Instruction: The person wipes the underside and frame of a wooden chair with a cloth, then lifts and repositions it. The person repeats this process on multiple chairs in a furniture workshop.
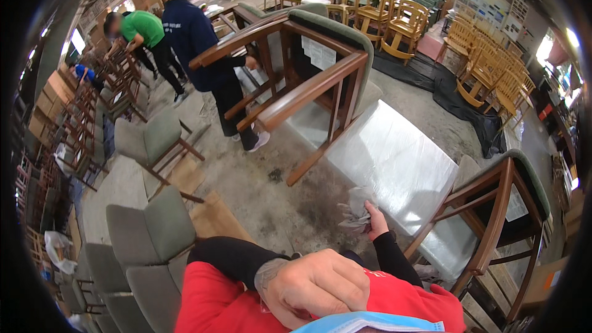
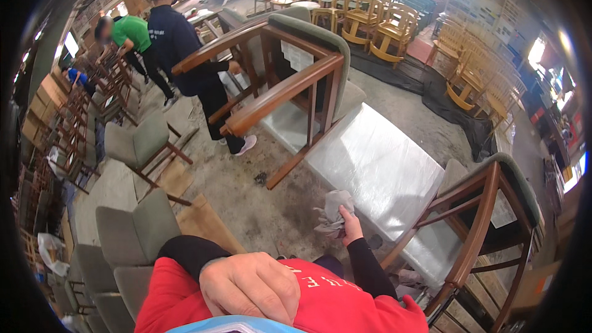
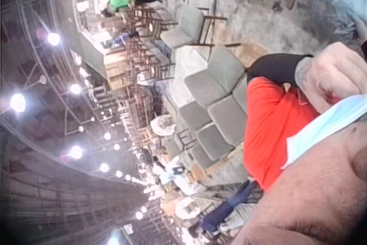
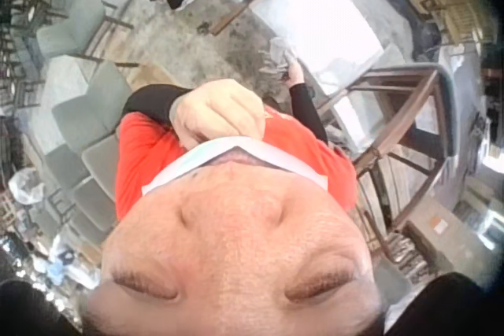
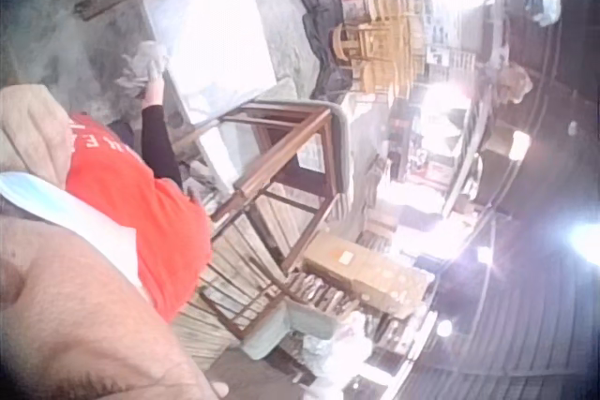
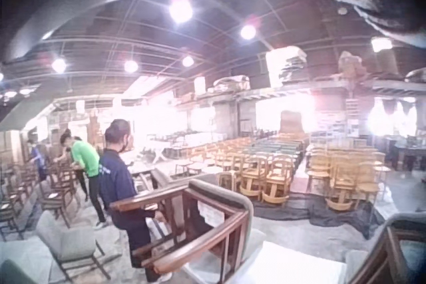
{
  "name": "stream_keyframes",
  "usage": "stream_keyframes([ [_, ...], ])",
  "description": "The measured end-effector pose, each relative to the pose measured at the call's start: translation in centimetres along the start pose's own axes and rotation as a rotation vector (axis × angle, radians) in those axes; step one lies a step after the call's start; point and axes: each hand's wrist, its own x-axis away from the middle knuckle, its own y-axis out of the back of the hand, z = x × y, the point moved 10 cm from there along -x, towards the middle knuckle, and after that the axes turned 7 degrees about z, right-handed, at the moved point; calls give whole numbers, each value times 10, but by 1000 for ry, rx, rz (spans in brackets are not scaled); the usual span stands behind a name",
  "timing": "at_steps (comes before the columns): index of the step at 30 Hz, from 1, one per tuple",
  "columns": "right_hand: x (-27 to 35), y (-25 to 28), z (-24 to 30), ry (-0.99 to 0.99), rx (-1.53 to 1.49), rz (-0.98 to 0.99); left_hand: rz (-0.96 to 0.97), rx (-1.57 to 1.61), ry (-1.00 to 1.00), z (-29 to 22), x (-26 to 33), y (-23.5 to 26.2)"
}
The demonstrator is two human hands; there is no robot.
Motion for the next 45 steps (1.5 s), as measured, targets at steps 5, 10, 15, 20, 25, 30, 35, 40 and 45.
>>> stream_keyframes([
  [5,-37,-72,47,84,12,159,32,-9,-115,-12,32,47],
  [10,-72,-204,136,199,20,608,232,-279,40,-16,48,93],
  [15,-125,-253,198,354,-267,727,-157,-860,568,-18,92,288],
  [20,-120,-361,201,311,-443,921,-326,-1564,1125,-52,217,569],
  [25,-143,-316,186,455,-549,744,-416,-411,1780,17,370,672],
  [30,-114,-310,215,677,-348,417,-439,-426,1727,11,374,663],
  [35,-52,-244,262,708,-82,247,-514,-367,1601,34,352,568],
  [40,29,-158,283,641,81,133,-549,-297,1568,81,285,450],
  [45,121,-61,301,704,-51,75,-439,-224,1547,161,216,363],
])
